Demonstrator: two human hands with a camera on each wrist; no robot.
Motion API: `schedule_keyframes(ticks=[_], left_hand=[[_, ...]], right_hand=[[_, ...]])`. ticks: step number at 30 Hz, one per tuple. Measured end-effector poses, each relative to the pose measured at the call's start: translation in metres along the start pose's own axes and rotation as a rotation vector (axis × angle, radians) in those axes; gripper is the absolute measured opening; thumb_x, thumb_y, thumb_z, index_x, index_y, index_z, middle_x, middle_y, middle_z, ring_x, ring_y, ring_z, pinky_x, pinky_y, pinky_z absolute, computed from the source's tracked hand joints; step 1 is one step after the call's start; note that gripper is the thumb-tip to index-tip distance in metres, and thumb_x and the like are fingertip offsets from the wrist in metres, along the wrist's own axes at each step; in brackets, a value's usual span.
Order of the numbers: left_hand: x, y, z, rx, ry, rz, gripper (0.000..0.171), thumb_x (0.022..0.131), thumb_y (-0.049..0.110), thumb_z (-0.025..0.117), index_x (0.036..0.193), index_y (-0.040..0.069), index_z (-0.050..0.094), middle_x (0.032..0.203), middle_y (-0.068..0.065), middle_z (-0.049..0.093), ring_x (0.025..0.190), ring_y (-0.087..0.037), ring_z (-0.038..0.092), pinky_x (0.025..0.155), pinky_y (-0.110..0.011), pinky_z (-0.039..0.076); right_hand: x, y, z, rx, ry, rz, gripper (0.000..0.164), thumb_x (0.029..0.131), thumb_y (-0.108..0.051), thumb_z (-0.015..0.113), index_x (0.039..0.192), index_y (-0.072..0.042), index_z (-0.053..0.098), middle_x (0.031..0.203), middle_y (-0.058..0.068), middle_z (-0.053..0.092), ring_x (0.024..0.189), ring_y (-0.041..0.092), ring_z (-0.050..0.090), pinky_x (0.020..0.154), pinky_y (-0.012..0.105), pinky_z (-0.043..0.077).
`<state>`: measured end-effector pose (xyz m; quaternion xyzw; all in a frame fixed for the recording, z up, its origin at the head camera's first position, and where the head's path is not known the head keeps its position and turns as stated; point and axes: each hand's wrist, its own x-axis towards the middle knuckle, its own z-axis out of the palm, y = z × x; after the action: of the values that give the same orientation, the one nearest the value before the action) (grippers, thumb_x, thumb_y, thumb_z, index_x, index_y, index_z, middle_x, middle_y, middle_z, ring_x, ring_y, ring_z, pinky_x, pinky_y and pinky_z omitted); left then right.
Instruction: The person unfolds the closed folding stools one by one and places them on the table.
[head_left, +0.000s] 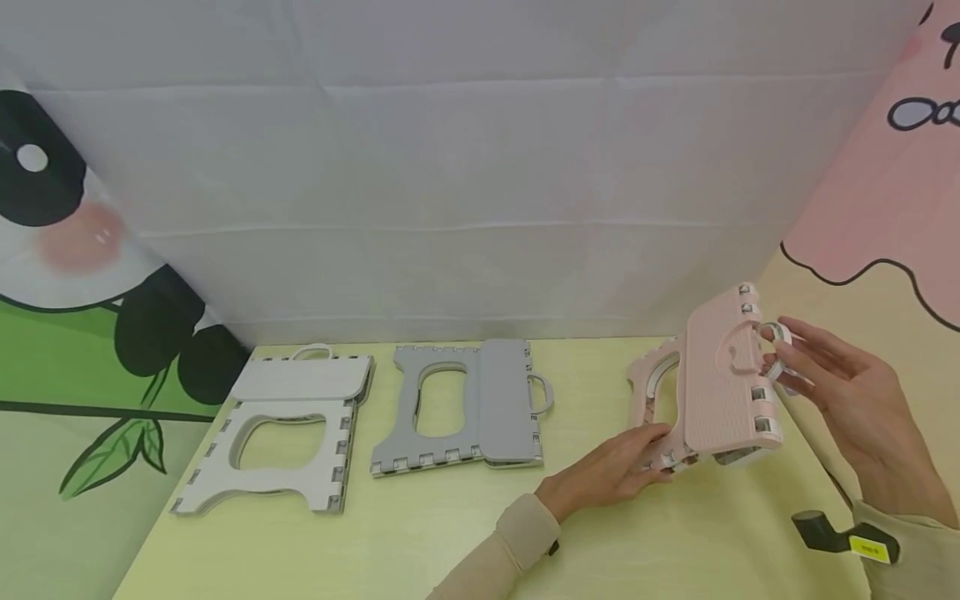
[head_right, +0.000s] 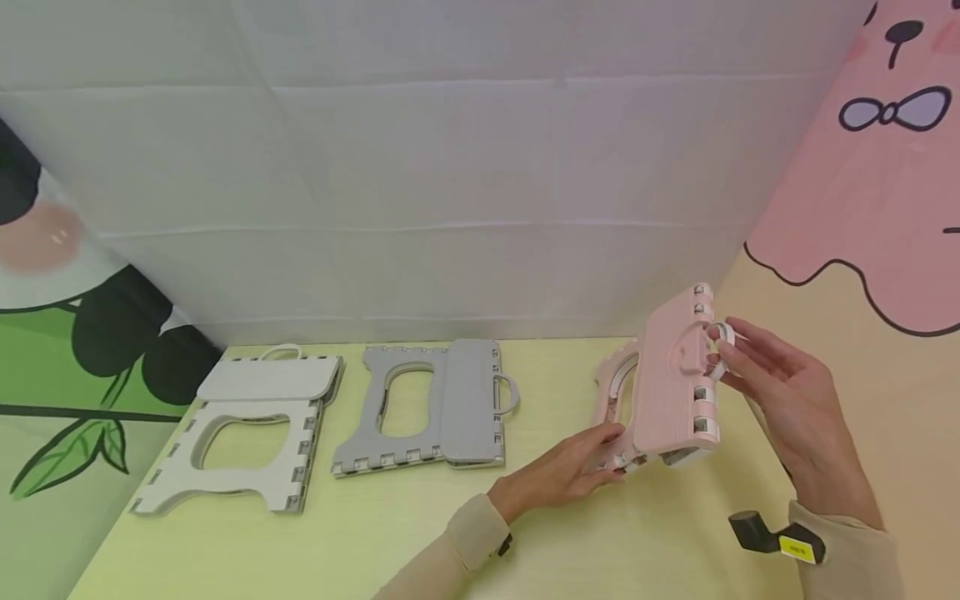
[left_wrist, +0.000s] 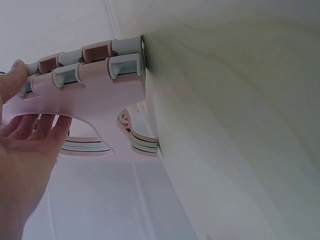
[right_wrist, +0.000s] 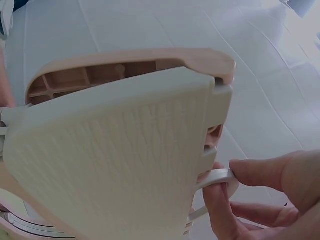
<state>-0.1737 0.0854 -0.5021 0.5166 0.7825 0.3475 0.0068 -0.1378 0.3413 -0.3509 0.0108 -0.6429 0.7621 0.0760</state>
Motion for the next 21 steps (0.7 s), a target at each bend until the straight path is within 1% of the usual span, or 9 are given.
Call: schedule_keyframes(ticks=[2,7,13,18,21], left_hand=[[0.001,0.000,0.000,-0.016,-0.009,-0.003,0.059,0.097,0.032,0.051,0.145,0.006,0.028,0.144,-0.004,0.040,0.129,-0.002,0.037,0.104,-0.011,0.028],[0.003,0.001,0.000,-0.043,-0.012,-0.011,0.059,0.097,0.032,0.052,0.144,0.006,0.029,0.144,-0.004,0.039,0.130,-0.002,0.035,0.105,-0.012,0.027],[0.003,0.001,0.001,-0.075,-0.004,-0.005,0.058,0.097,0.030,0.053,0.144,0.005,0.029,0.143,-0.007,0.040,0.130,-0.004,0.036,0.106,-0.013,0.028],[0.003,0.000,0.002,-0.112,-0.010,-0.015,0.055,0.098,0.029,0.052,0.143,0.006,0.029,0.142,-0.006,0.041,0.129,-0.004,0.037,0.105,-0.013,0.029],[0.004,0.000,0.002,-0.132,-0.007,-0.009,0.054,0.098,0.027,0.052,0.143,0.006,0.029,0.140,-0.005,0.043,0.127,-0.003,0.039,0.104,-0.013,0.030]], right_hand=[[0.000,-0.001,0.001,-0.005,0.010,-0.002,0.045,0.090,-0.003,0.062,0.134,-0.007,0.053,0.113,-0.003,0.066,0.089,0.009,0.067,0.075,0.020,0.054],[0.002,-0.004,0.003,-0.036,0.045,0.014,0.049,0.088,-0.007,0.066,0.135,-0.007,0.051,0.113,-0.005,0.065,0.090,0.007,0.066,0.074,0.019,0.054],[0.002,-0.004,0.009,-0.002,0.036,0.000,0.045,0.089,-0.003,0.064,0.133,-0.006,0.054,0.112,-0.003,0.066,0.088,0.008,0.067,0.075,0.021,0.054],[0.003,-0.007,0.012,-0.008,0.049,0.033,0.047,0.088,-0.006,0.066,0.133,-0.008,0.055,0.112,-0.003,0.066,0.090,0.008,0.066,0.075,0.021,0.054],[0.004,-0.007,0.014,0.007,0.044,0.032,0.046,0.088,-0.004,0.065,0.133,-0.008,0.055,0.112,-0.003,0.065,0.092,0.007,0.065,0.075,0.021,0.054]])
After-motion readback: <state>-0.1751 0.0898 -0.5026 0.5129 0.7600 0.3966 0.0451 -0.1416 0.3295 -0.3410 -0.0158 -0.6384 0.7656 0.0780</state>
